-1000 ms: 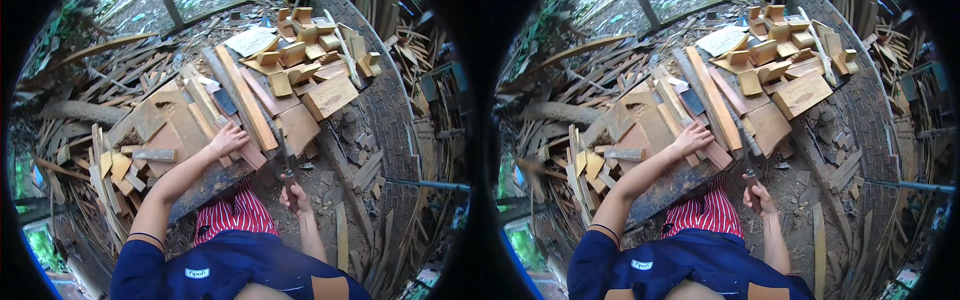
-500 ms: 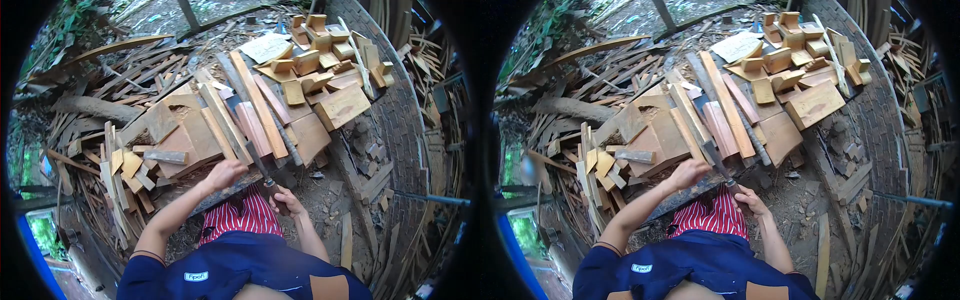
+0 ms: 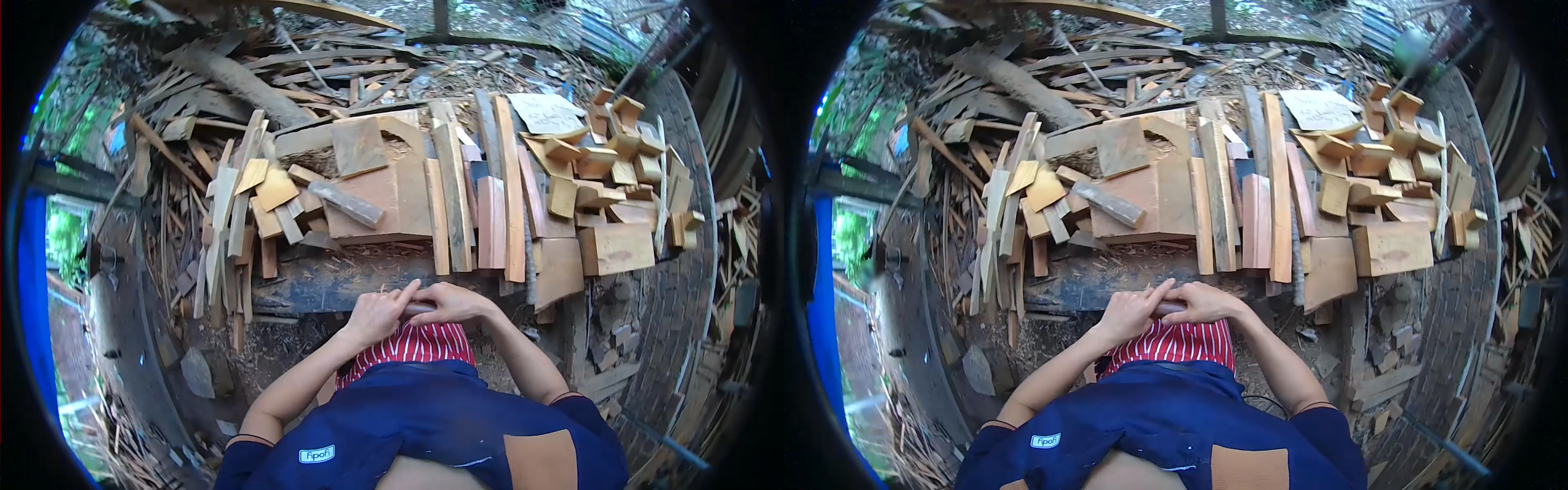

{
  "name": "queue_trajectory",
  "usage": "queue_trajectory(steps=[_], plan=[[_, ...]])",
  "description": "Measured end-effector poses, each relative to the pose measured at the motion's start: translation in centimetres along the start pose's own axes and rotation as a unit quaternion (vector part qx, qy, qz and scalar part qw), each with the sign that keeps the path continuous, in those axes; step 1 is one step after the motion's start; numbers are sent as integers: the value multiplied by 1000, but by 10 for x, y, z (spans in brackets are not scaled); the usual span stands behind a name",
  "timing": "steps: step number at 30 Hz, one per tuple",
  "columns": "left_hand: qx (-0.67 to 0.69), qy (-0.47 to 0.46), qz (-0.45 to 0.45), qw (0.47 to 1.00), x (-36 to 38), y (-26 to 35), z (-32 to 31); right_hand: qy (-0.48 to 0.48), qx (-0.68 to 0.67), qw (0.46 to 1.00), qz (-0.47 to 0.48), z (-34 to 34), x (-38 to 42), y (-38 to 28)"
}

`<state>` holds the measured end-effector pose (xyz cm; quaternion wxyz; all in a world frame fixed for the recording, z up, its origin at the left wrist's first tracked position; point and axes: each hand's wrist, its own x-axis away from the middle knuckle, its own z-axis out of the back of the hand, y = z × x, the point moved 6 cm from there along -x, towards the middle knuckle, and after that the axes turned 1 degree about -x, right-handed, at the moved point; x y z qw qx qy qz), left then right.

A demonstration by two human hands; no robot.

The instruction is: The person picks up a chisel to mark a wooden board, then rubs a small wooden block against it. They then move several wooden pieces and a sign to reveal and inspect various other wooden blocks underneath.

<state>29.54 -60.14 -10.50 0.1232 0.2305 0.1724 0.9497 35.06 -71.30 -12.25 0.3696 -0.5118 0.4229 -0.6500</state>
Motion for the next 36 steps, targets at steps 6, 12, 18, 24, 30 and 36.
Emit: queue_trajectory(steps=[6,12,18,24,30,36], plan=[[169,90,87,978,25,-62,-28,62,121,991,-5,-12,-50,-12],[130,27,189,973,1,-143,-91,197,322,926,17,-23,-63,-1],[60,10,125,990,-43,-189,-123,168,299,932,-121,-38,-45,15],[29,80,-50,995,-41,-169,-93,273,218,920,-178,-42,1,26],[317,-53,-168,932,-79,-64,-55,530,176,783,-275,-4,77,71],[472,18,-202,858,-289,25,19,628,165,698,-302,60,125,135]])
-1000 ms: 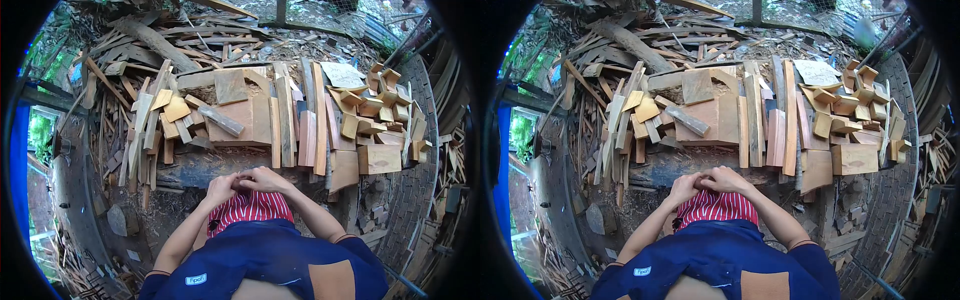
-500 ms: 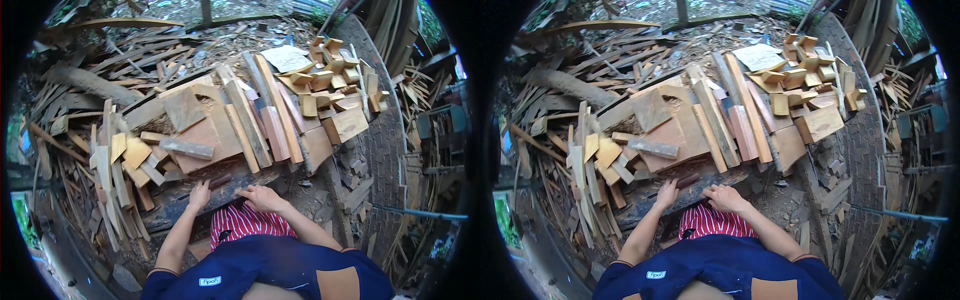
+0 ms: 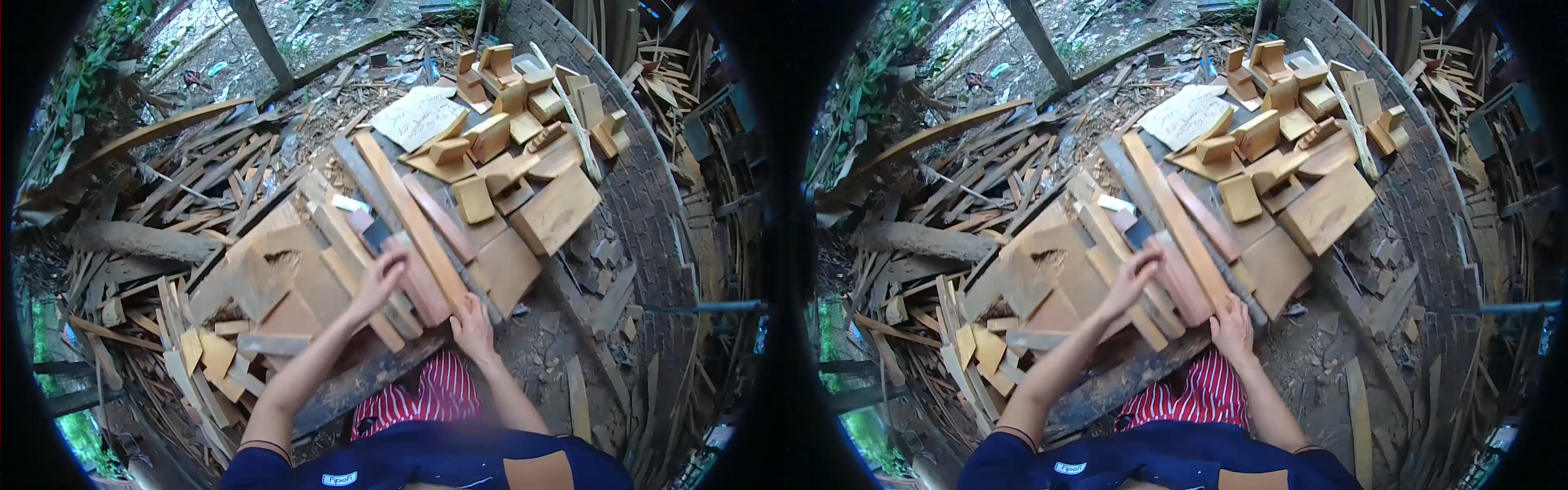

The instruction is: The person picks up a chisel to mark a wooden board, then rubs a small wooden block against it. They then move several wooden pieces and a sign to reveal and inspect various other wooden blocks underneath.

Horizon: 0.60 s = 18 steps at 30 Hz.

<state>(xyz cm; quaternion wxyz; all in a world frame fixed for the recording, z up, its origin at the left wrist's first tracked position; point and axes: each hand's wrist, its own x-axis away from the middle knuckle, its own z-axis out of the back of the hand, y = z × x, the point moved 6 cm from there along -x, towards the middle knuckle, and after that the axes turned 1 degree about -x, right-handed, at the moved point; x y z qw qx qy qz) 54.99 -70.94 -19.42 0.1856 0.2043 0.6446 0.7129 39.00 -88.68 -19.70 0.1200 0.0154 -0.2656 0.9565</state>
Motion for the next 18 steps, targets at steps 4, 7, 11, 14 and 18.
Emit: queue_trajectory(steps=[4,7,11,14,18], plan=[[32,48,70,996,-191,-56,29,-11,-45,999,10,-7,-42,26],[68,163,171,969,-293,-100,45,-58,-83,995,-9,-7,-56,38],[30,323,283,903,-358,-158,58,-97,-113,989,-23,-4,-58,41],[257,355,321,840,-383,-188,56,-116,-126,985,-29,-2,-61,43],[436,282,350,780,-402,-222,60,-158,-86,984,-12,14,-77,39]])
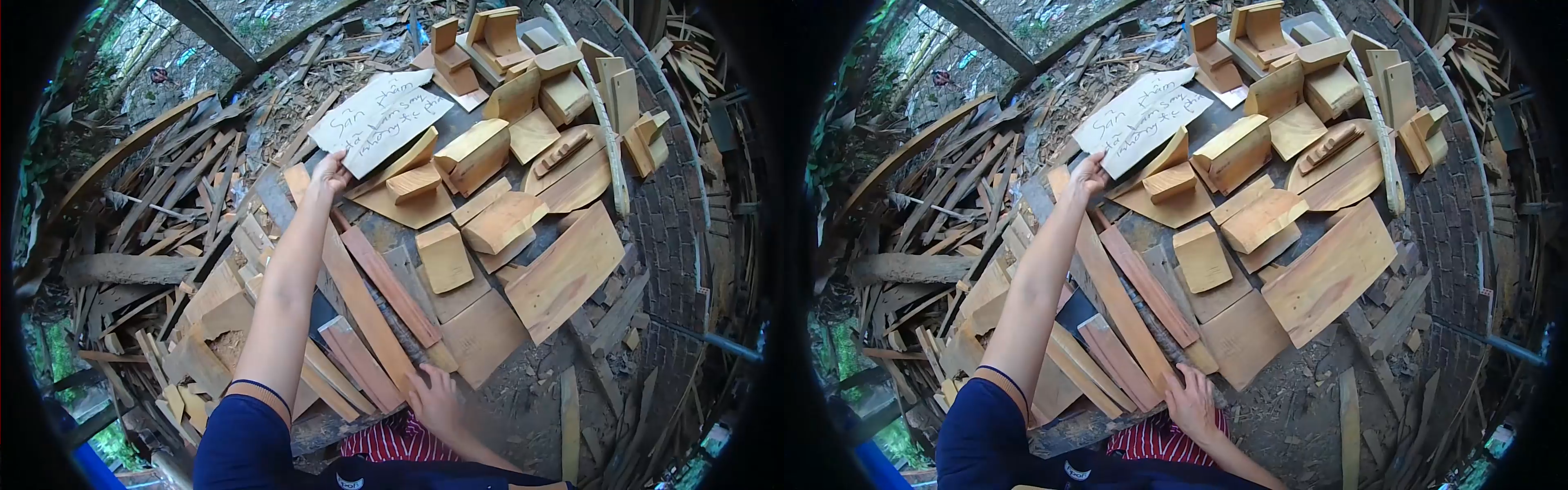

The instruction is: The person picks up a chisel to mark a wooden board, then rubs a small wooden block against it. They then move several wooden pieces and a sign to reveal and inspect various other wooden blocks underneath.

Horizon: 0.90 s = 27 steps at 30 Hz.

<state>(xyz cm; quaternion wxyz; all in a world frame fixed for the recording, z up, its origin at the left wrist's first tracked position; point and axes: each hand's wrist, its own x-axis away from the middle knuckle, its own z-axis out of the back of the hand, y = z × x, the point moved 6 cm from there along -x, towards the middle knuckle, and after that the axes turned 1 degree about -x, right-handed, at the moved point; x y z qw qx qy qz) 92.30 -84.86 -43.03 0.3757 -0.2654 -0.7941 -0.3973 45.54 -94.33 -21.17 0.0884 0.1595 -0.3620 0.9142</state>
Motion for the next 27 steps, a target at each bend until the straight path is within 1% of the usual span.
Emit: queue_trajectory(steps=[1,2,4,6,7,8,9,10,11,12,15,17,18,19,20,21,22,24,25,27], plan=[[0,-44,-43,998,-6,8,1,7,7,1000,20,8,-6,-3],[0,-41,-43,998,9,13,-3,4,5,1000,21,15,-15,0],[-34,-115,-208,971,56,45,-22,25,-45,996,76,34,-36,-2],[-35,-120,-268,955,95,73,-20,58,-107,989,83,67,-78,0],[-36,-115,-294,948,108,87,-7,74,-126,985,88,87,-103,0],[-39,-112,-322,939,122,101,5,96,-66,990,84,108,-129,1],[-28,-108,-332,937,147,111,11,161,-88,975,124,130,-161,2],[-28,-101,-337,936,170,117,20,178,-48,975,123,141,-195,10],[-34,-83,-346,934,192,123,32,203,-115,967,99,160,-228,4],[-40,-67,-355,932,212,127,43,202,-150,963,100,168,-261,7],[-46,-45,-362,930,261,131,81,214,-141,962,97,173,-331,10],[-52,-26,-361,931,288,130,106,276,4,955,109,159,-361,23],[-58,-8,-357,932,299,127,118,274,4,955,111,155,-368,28],[-56,-7,-358,932,311,124,127,226,-50,971,53,147,-379,43],[-55,14,-358,932,320,122,138,177,-104,979,-6,139,-387,50],[-54,34,-358,932,329,121,147,214,-119,969,22,143,-381,38],[-53,34,-360,931,335,119,156,214,-119,969,25,143,-383,32],[-56,54,-356,931,341,113,177,167,-97,981,13,137,-390,25],[-54,53,-355,932,342,109,183,160,-82,983,36,137,-393,17],[-46,49,-350,934,345,106,188,146,-60,987,34,133,-409,11]])
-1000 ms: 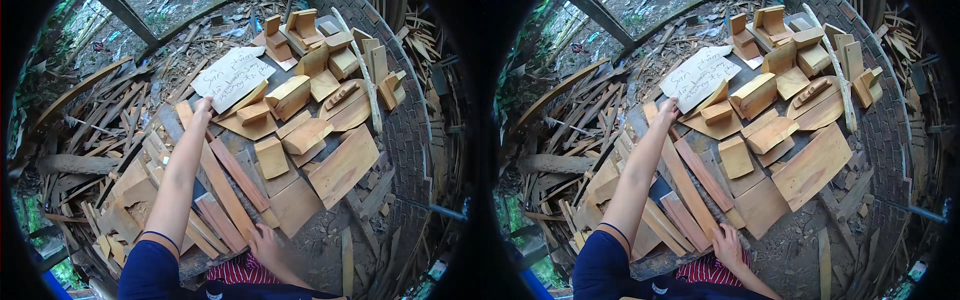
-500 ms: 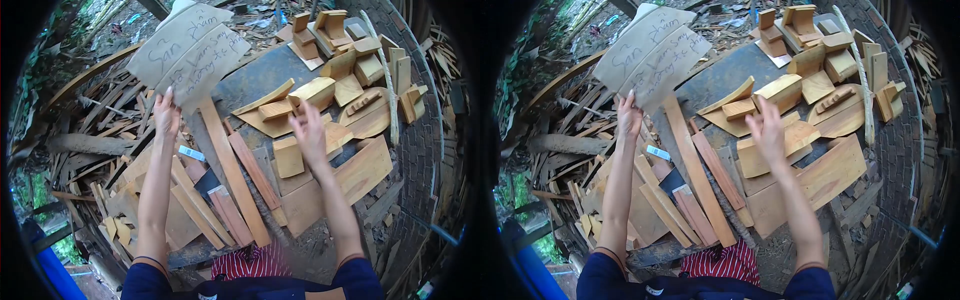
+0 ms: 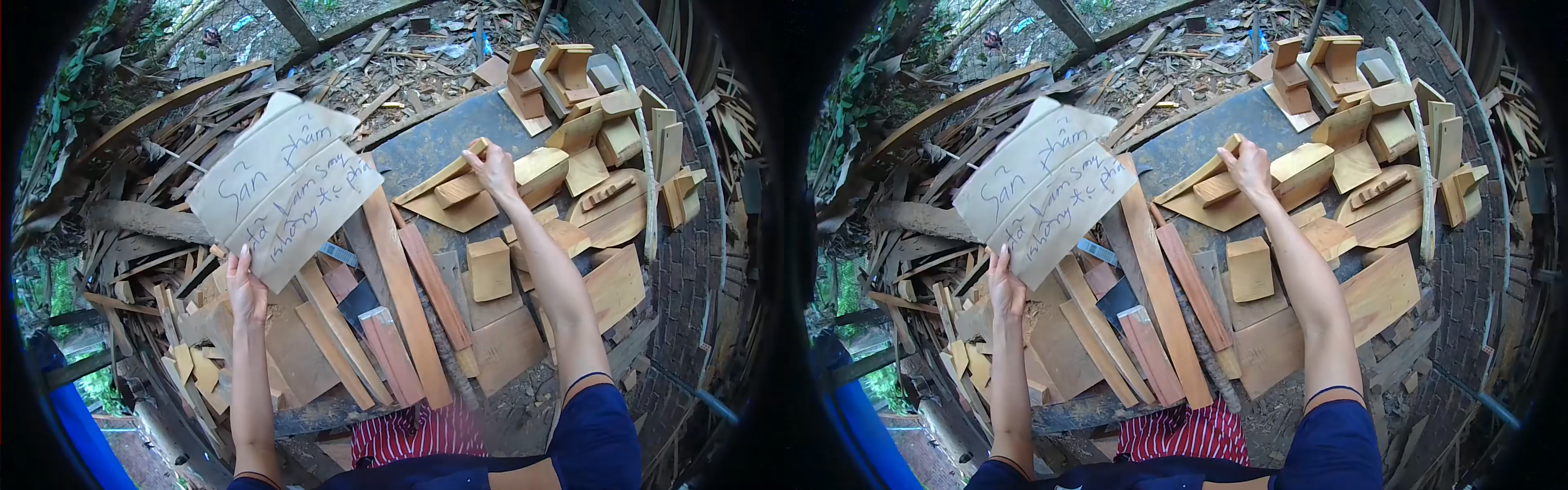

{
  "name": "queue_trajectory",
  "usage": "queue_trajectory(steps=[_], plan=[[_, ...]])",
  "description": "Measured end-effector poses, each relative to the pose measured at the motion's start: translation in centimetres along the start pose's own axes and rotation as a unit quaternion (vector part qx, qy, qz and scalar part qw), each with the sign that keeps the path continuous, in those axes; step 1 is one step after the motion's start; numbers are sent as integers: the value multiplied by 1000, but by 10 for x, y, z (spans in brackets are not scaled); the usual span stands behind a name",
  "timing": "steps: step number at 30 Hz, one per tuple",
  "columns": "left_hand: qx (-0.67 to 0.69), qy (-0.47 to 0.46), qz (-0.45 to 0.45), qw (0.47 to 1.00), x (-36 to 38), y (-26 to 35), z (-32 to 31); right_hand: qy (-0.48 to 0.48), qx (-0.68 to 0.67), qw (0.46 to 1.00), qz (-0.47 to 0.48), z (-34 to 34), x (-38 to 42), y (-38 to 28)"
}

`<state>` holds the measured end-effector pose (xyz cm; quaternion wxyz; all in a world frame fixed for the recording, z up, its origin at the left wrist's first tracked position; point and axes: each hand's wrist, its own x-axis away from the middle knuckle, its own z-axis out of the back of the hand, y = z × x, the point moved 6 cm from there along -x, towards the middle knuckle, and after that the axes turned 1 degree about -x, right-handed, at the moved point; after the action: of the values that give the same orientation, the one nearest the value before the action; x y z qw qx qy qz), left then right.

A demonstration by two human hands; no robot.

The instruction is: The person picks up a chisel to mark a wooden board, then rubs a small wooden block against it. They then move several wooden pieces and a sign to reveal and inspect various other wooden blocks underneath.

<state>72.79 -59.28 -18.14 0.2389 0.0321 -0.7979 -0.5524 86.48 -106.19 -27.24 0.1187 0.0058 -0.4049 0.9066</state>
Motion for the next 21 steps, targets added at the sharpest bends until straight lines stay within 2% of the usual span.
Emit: queue_trajectory(steps=[5,10,15,20,21], plan=[[7,14,6,1000,12,0,-5,-34,29,999,3,-18,-40,-10],[15,16,8,1000,15,-3,-10,-10,52,998,14,-22,-92,2],[28,18,6,999,12,-13,-28,10,70,997,-18,-1,-121,-3],[35,-6,8,999,6,-21,-49,51,103,993,8,20,-176,27],[40,-10,10,999,3,-24,-51,39,114,992,37,30,-181,27]])
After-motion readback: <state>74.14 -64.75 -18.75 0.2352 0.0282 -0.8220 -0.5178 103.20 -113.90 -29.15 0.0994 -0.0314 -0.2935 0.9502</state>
